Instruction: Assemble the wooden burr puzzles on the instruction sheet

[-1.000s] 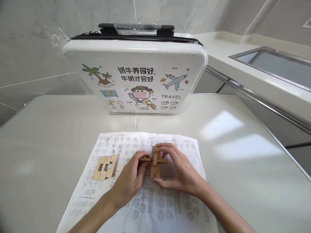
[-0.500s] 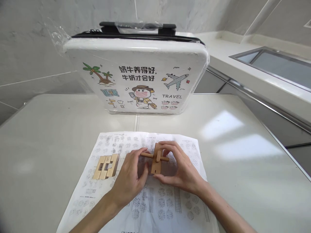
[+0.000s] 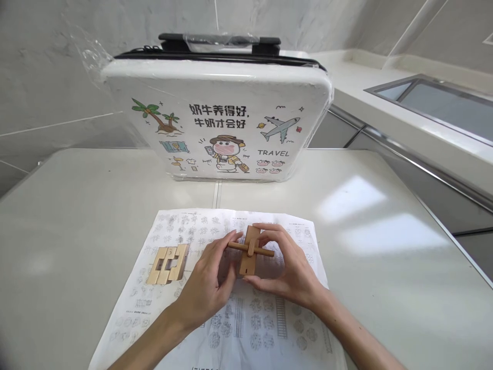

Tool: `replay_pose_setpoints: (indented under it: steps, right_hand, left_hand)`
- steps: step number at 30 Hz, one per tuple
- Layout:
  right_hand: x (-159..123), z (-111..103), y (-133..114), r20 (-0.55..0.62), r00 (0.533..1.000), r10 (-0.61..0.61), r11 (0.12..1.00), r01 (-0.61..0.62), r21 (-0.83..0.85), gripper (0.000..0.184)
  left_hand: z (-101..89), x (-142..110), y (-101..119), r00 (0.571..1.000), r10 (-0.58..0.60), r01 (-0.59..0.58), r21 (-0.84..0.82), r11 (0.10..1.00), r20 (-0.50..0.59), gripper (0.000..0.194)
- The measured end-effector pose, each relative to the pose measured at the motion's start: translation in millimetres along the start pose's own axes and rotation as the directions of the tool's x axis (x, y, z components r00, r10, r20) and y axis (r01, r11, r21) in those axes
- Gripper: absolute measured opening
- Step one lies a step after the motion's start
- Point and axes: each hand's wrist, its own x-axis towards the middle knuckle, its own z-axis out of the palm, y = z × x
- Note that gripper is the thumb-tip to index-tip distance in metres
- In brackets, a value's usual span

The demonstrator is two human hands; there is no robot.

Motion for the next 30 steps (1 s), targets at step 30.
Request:
replay_pose_setpoints:
  steps: [30]
  right_hand:
    - [7.6, -35.9, 31.7, -0.201, 0.979, 0.033, 0.905, -0.115, -0.409, 0.059]
  left_hand:
    - [3.5, 5.5, -6.0, 0.995, -0.052, 0.070, 0.203, 0.977, -0.090, 0.051]
